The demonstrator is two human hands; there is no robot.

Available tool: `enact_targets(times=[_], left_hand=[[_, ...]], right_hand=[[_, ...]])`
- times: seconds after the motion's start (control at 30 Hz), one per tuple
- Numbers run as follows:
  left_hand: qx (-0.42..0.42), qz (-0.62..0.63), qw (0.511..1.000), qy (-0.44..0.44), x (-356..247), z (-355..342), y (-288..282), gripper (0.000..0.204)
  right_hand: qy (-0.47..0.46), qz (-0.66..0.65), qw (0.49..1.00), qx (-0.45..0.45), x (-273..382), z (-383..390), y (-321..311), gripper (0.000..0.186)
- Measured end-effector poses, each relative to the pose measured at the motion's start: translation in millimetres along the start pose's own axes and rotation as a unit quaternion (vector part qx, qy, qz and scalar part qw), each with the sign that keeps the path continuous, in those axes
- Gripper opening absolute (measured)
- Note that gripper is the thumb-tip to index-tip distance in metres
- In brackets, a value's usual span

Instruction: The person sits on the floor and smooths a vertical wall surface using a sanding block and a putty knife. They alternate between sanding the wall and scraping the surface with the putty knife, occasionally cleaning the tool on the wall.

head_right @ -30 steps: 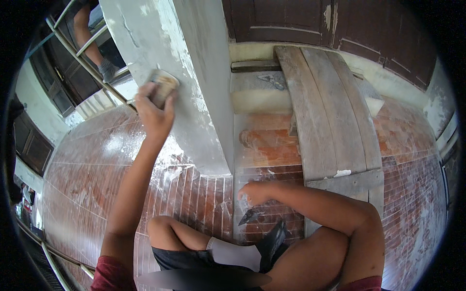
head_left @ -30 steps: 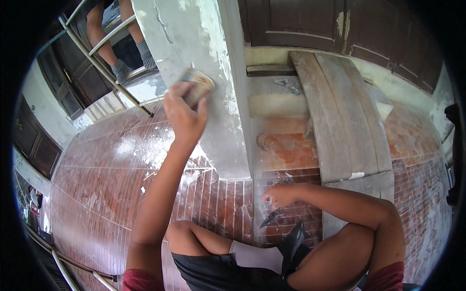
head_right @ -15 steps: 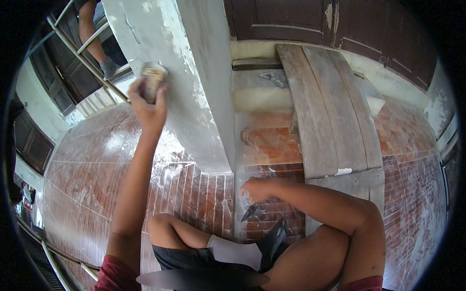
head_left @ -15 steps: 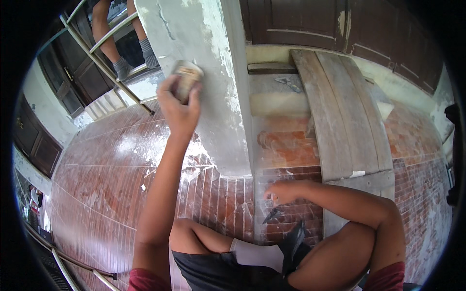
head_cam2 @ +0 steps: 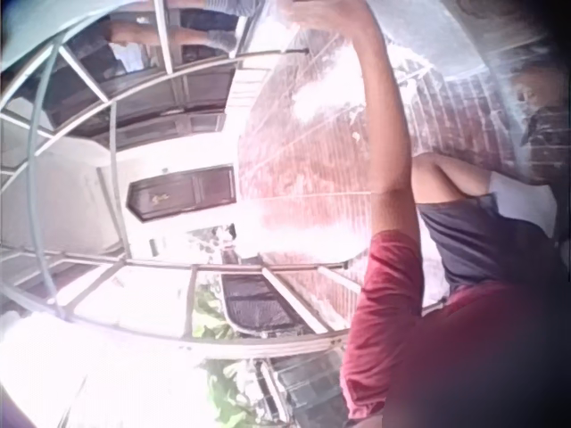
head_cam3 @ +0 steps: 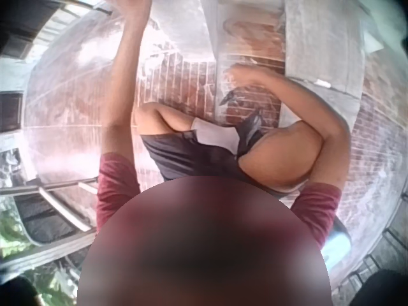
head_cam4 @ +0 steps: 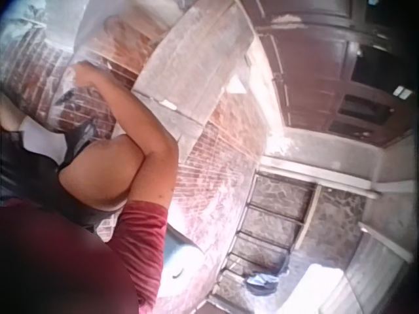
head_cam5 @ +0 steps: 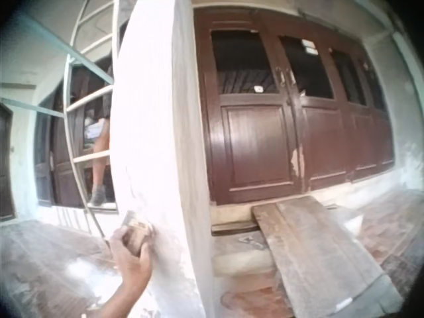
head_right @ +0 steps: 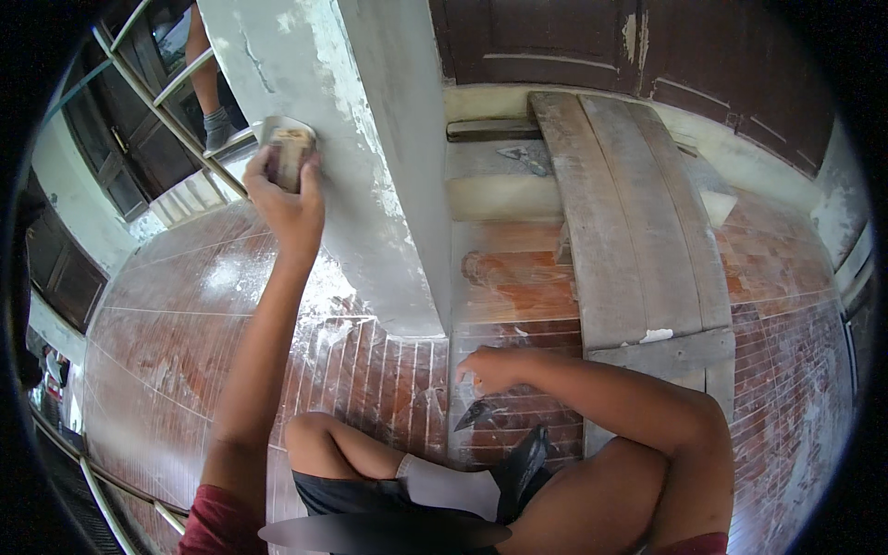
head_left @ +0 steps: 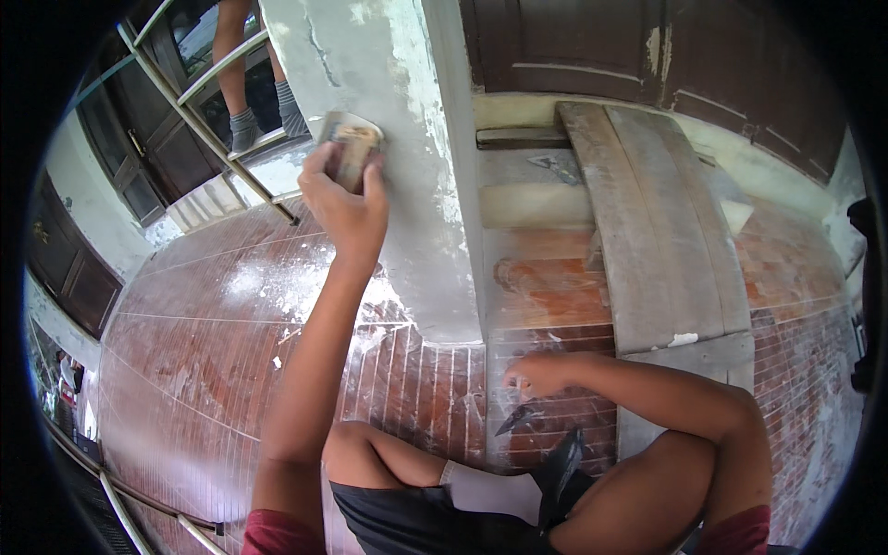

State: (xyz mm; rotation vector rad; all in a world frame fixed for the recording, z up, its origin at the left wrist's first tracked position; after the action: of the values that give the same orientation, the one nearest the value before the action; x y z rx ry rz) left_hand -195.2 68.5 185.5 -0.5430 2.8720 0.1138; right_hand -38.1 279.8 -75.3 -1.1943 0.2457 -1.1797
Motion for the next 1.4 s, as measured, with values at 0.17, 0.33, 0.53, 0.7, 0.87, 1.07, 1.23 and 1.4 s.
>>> enact_targets(times=[0.17,0.33,0.53,0.7,0.87,1.07,1.23,1.4], left_hand=[[0.158,-0.019,0.979,0.13,-19,16,6,0.057],[-0.05,-0.012,0.999,0.003,0,3,-12,0.051],[0.229,0.023,0.973,0.004,-7,66,5,0.053],[0.205,0.169,0.842,-0.469,5,192,-24,0.051],[0.092,0.355,0.585,-0.724,-33,346,-80,0.039],[0.069,0.432,0.422,-0.794,-63,390,-90,0.051],[-0.059,0.532,0.333,-0.777,-62,368,-76,0.051],[-0.067,0.546,0.338,-0.764,-57,368,-82,0.047]], right_hand=[[-0.01,-0.001,1.0,0.001,-6,-3,4,0.041],[-0.015,-0.021,1.0,-0.003,-9,-7,7,0.041],[-0.011,-0.023,1.0,-0.004,-7,-4,6,0.044],[-0.018,-0.022,1.0,-0.008,-5,-5,3,0.044],[0.056,-0.149,0.987,-0.009,-7,8,-19,0.041],[0.102,-0.298,0.924,-0.217,12,47,-82,0.036],[0.152,-0.288,0.909,-0.26,43,65,-101,0.035],[0.13,-0.352,0.872,-0.314,43,78,-110,0.036]])
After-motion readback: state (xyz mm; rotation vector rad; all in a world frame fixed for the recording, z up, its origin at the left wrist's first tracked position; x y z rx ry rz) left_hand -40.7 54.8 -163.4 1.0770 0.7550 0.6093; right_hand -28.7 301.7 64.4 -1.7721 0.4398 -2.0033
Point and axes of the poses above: each hand's wrist, its own z-axis away from the middle knuckle, its own y-axis out of the palm, x = y × z, the point moved 5 cm from there along -z, towards the middle knuckle, and after that the axes turned 14 degrees about z, right-handed, at the moved point
